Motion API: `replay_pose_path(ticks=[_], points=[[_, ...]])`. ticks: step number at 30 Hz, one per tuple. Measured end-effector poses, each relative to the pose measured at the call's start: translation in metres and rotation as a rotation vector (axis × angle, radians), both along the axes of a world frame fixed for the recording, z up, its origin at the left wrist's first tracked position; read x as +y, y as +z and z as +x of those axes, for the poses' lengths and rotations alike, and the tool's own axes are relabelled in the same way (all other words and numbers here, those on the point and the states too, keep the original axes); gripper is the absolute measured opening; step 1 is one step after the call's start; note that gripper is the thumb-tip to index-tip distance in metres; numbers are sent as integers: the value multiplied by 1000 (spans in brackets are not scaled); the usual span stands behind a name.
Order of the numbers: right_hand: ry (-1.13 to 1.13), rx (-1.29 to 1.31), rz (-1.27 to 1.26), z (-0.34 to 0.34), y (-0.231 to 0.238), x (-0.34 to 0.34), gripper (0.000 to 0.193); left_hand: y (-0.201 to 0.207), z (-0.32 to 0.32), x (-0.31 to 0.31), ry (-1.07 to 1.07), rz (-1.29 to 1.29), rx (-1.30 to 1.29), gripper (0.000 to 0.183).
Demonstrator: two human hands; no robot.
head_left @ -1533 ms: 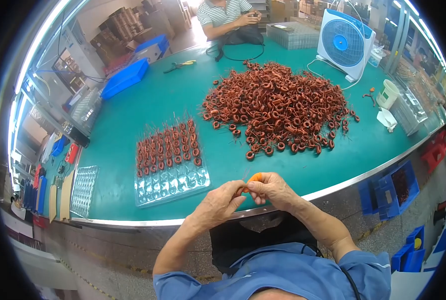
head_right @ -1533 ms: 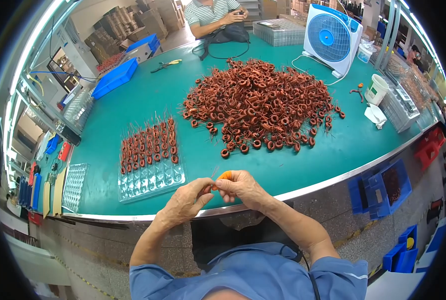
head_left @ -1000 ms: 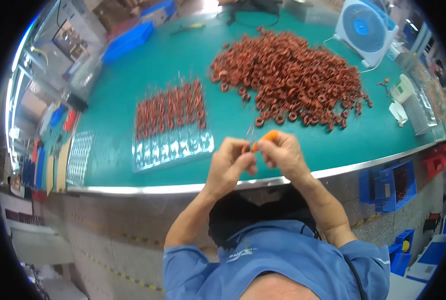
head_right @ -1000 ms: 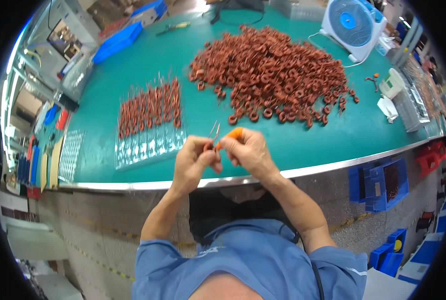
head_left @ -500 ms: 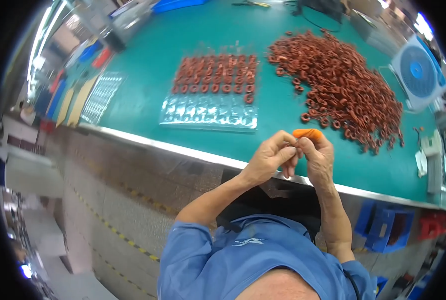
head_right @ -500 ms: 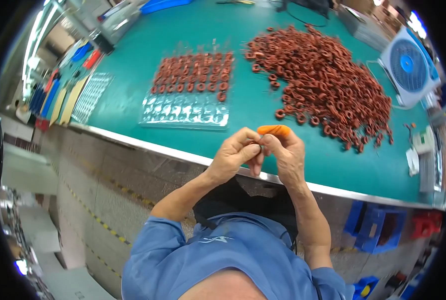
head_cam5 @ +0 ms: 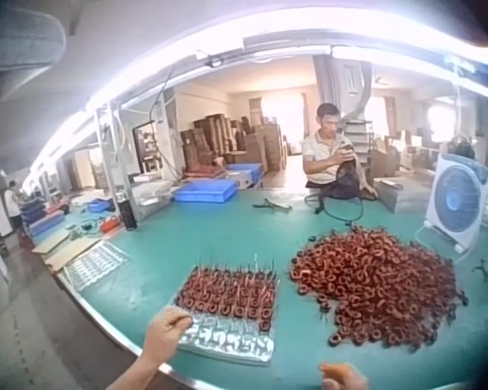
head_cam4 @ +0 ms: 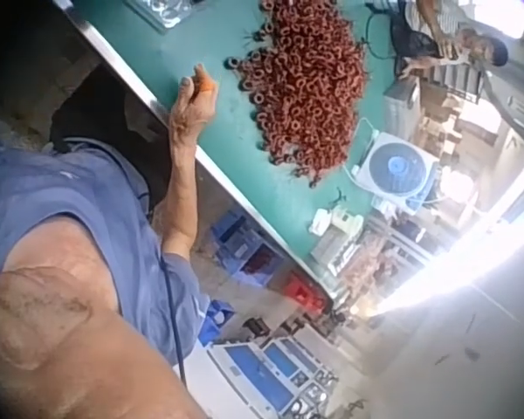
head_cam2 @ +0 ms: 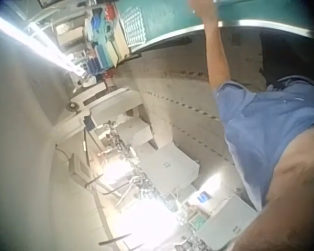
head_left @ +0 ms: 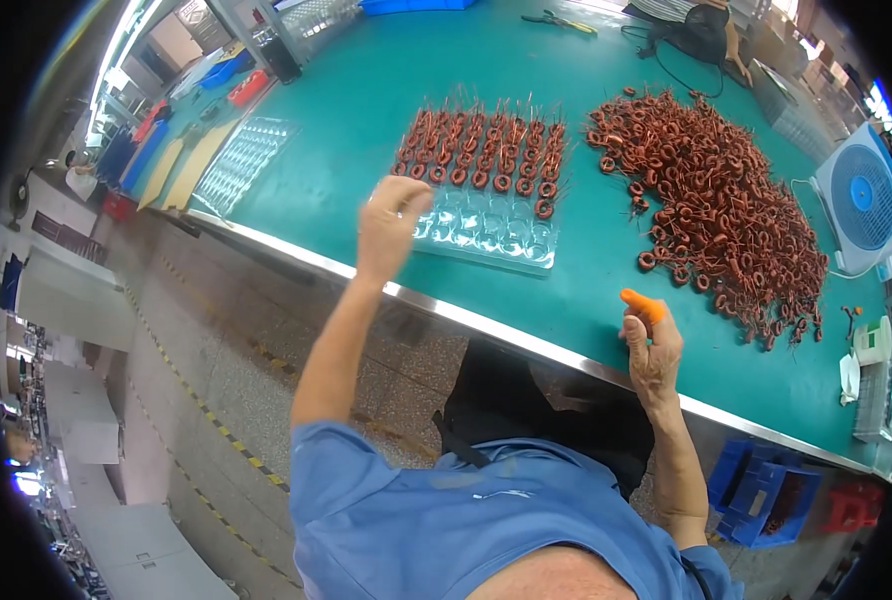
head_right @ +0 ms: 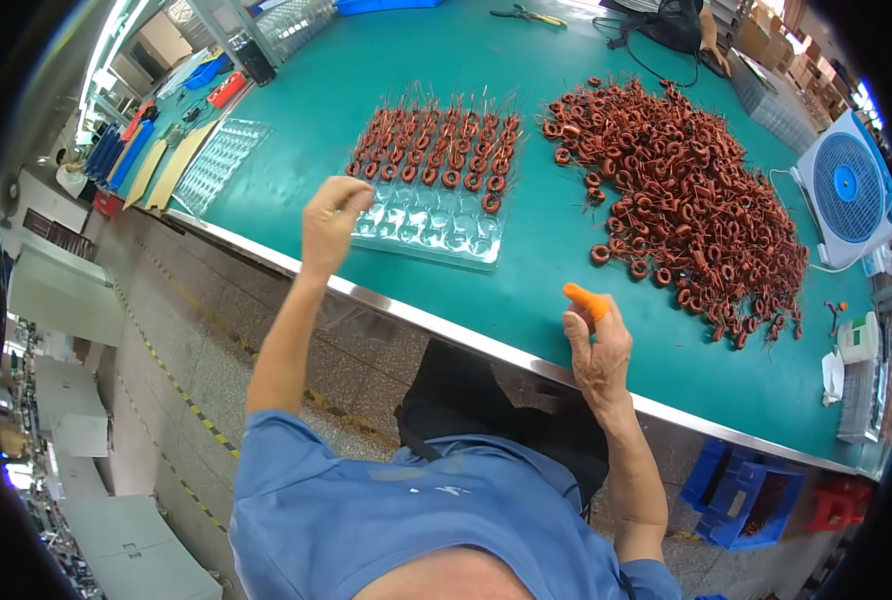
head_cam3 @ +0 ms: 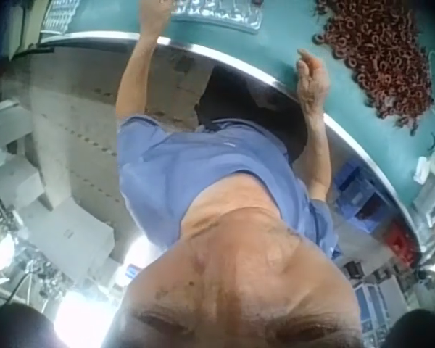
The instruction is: Sorting copper wire coils from a pile and placing them into a transparent plastic tray at a factory workbench.
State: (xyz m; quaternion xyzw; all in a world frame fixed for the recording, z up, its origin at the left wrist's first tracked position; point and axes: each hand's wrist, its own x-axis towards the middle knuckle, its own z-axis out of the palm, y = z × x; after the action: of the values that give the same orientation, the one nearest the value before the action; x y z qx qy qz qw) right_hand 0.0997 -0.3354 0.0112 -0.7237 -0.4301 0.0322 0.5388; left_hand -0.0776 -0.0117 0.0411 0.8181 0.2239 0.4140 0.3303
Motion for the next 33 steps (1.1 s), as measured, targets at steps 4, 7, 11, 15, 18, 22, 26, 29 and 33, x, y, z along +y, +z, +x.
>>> replay_pose_path(ticks=[4, 7, 11, 15, 18, 22, 26, 29, 33], points=[[28, -59, -29, -3, -2, 0, 30, -11, -9, 55, 168, -87, 82, 11], [54, -191, -60, -8, 3, 6, 27, -34, -16, 87, 202, 88, 56, 12], [12, -310, -173, 10, 18, 14, 39, -49, -1, 97, 234, 94, 165, 11], [10, -563, -235, 47, 25, 31, 42, -49, -4, 107, 211, 290, 196, 13], [48, -841, -379, 77, 25, 47, 36, -44, 4, 104, 224, 268, 189, 15], [150, -1076, -591, 88, 5, 55, 24, -52, -2, 99, 230, 254, 211, 19], [24, -1145, -613, 90, 15, 45, 20, -55, -12, 96, 254, 269, 255, 17], [126, -1125, -684, 89, 14, 31, 23, -46, -8, 86, 261, 253, 213, 14], [268, -937, -534, 91, 7, 16, 31, -34, -6, 67, 305, 360, -52, 11]])
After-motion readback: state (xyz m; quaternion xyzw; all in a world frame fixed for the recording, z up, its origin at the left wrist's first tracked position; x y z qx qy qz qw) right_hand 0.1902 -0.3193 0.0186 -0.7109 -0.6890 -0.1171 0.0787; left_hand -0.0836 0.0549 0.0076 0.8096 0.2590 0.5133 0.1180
